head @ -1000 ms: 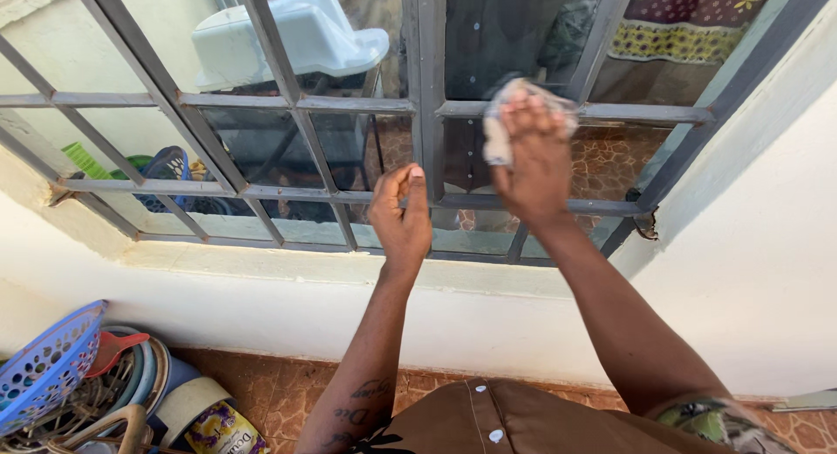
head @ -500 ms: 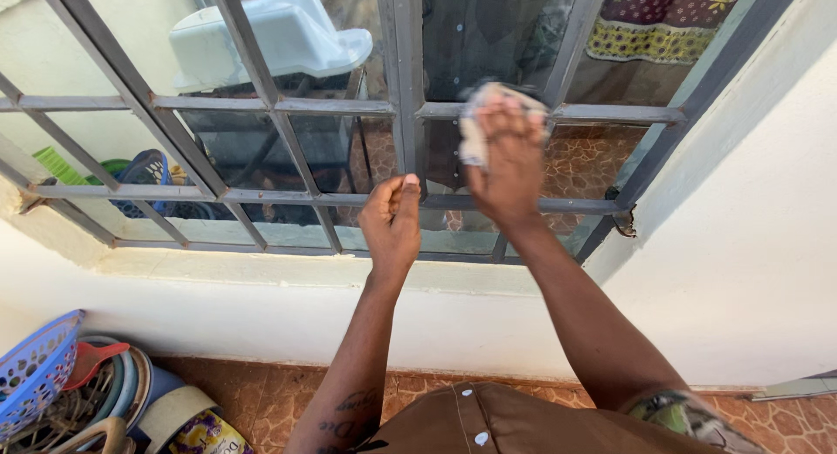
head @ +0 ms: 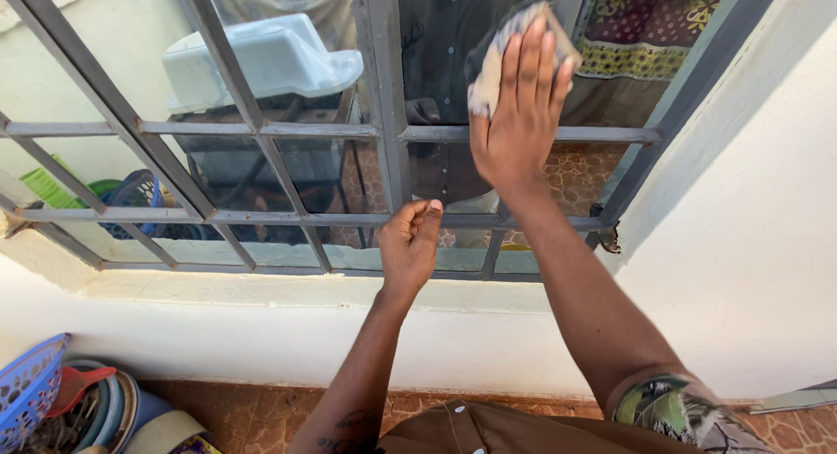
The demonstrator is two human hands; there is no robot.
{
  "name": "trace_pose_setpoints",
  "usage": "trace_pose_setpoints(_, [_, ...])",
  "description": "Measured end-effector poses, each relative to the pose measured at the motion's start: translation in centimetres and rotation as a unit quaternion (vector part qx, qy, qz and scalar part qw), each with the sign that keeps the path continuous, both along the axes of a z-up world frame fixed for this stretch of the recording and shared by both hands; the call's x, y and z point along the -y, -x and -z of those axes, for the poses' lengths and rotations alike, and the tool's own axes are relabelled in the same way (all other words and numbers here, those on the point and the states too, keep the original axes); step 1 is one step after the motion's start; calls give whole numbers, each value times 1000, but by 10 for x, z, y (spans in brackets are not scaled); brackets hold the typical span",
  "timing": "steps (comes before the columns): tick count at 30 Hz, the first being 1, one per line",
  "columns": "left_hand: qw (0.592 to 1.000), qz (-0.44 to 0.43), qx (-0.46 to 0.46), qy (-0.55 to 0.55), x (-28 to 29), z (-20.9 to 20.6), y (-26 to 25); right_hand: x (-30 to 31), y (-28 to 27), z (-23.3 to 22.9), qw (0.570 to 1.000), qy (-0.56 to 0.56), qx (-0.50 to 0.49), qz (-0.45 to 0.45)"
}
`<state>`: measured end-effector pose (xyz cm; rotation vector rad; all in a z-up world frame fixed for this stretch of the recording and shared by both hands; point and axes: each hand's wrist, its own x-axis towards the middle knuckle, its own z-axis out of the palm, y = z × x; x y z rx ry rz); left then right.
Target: The person wipes several glass panes of a window with a cloth by hand.
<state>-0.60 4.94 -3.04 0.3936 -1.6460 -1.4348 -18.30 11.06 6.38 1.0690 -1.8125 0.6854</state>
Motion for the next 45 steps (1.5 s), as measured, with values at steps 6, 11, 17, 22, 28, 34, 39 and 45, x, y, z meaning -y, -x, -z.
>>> trace_pose_setpoints(6, [999,12,0,33,4,8,-4,0,-20,40,999,-13,46,14])
trace_pose_setpoints(11, [1000,22,-1,10,-1,3,0,14,7,-24,998,32,-5,48])
trace_pose_setpoints(17, [999,3,38,31,5,2,-15,1,-21,22,999,4,31,10])
trace_pose_setpoints(22, [1000,-7,28,7,6,4,-26,20,-10,5,998,38,42,15])
trace_pose_setpoints(28, [999,-1,40,17,1,-3,-23,78,-9,-22,996,79,-10,29])
trace_pose_setpoints(34, [999,5,44,30,-6,-5,-5,95,-34,-17,995,-55,-36,-77])
trace_pose_setpoints(39, [996,14,85,11,-5,3,-12,25,-7,3,999,-24,26,-26])
trace_pose_setpoints(45, [996,-27,75,-44,-6,10,-8,37,-17,10,999,-17,47,-3])
